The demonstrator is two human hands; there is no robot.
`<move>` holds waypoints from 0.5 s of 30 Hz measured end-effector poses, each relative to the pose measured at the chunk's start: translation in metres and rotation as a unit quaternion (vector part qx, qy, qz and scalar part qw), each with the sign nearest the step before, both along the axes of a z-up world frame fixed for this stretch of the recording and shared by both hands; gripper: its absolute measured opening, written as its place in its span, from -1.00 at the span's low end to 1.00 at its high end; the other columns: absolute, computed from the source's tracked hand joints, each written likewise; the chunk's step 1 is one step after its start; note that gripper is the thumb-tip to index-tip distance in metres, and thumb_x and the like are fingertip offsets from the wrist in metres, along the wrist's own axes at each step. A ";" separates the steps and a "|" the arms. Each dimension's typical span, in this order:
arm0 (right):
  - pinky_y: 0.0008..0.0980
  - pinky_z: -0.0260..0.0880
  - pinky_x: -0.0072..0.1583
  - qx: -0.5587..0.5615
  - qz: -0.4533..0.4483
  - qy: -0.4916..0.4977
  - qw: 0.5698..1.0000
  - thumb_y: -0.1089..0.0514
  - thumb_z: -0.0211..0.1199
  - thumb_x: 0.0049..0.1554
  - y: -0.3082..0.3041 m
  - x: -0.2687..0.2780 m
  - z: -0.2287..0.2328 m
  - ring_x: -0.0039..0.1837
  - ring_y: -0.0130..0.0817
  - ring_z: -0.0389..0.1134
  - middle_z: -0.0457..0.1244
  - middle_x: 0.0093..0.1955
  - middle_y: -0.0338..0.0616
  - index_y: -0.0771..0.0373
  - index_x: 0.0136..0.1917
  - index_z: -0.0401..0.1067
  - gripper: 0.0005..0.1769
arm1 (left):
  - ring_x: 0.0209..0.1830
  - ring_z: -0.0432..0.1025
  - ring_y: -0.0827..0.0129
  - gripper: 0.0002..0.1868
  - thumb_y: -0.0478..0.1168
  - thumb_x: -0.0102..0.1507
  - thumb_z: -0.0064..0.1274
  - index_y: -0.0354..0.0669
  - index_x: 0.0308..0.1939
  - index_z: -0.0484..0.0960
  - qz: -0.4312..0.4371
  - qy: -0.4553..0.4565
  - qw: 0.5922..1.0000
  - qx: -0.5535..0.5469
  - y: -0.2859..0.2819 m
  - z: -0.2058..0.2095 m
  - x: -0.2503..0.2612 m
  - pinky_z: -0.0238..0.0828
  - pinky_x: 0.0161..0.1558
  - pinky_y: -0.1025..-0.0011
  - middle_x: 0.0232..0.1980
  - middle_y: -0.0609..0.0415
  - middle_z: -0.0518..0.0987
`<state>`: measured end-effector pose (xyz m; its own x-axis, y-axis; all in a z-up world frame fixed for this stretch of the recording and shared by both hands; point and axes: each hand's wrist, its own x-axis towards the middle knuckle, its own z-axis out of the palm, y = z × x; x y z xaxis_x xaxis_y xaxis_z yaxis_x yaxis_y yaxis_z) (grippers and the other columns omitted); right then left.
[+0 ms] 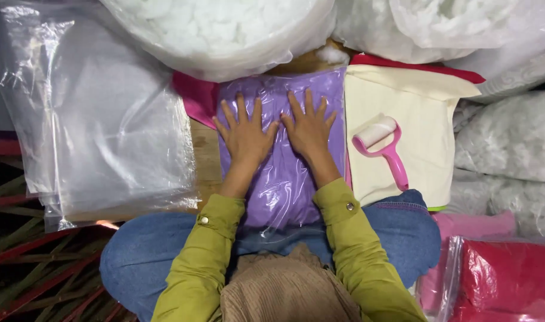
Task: The person places a purple pillow into a clear plastic bag and carefully seals the zip-lock closure by hand.
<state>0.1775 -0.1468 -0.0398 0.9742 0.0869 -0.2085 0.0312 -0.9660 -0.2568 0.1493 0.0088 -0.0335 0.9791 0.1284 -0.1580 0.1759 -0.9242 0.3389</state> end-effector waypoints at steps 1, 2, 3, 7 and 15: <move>0.63 -0.36 0.44 0.000 0.000 -0.001 1.000 -0.33 -0.10 0.33 0.001 0.003 0.009 0.64 0.39 -0.28 -0.15 0.69 -0.02 -0.26 0.65 -0.01 -0.33 | 0.64 -0.25 -0.24 -0.25 0.33 0.28 -0.06 0.22 0.51 0.32 0.000 -0.001 1.000 0.000 0.000 0.006 0.002 -0.42 0.43 -0.43 0.65 -0.08 0.04; 0.61 -0.36 0.45 -0.006 -0.016 -0.035 0.999 -0.30 -0.07 0.33 0.002 0.006 0.019 0.64 0.39 -0.29 -0.15 0.69 0.00 -0.24 0.64 0.02 -0.34 | 0.64 -0.26 -0.26 -0.23 0.31 0.30 -0.06 0.23 0.54 0.24 -0.016 -0.020 1.000 -0.013 0.000 0.012 0.004 -0.40 0.43 -0.45 0.66 -0.07 0.00; 0.58 -0.36 0.46 -0.012 -0.031 -0.064 0.997 -0.27 -0.05 0.33 0.002 0.004 0.029 0.64 0.39 -0.30 -0.14 0.68 0.03 -0.22 0.63 0.05 -0.36 | 0.64 -0.27 -0.28 -0.21 0.30 0.31 -0.07 0.25 0.57 0.17 -0.032 -0.035 0.999 -0.025 -0.001 0.018 0.000 -0.39 0.42 -0.47 0.67 -0.06 -0.04; 0.58 -0.36 0.47 -0.011 -0.049 -0.058 0.997 -0.26 -0.04 0.35 0.001 0.036 -0.022 0.65 0.39 -0.31 -0.20 0.71 0.00 -0.25 0.66 -0.06 -0.33 | 0.64 -0.29 -0.25 -0.25 0.32 0.33 -0.09 0.30 0.57 0.19 -0.046 -0.034 0.998 -0.013 0.009 -0.023 0.025 -0.32 0.41 -0.48 0.67 0.00 -0.03; 0.55 -0.30 0.47 0.077 -0.012 -0.015 0.997 -0.26 -0.13 0.37 -0.024 -0.049 0.051 0.64 0.42 -0.31 -0.21 0.70 0.05 -0.19 0.66 -0.04 -0.35 | 0.64 -0.32 -0.29 -0.21 0.30 0.33 -0.09 0.20 0.59 0.14 -0.017 0.017 0.997 -0.067 0.008 0.043 -0.048 -0.39 0.42 -0.47 0.67 -0.13 -0.09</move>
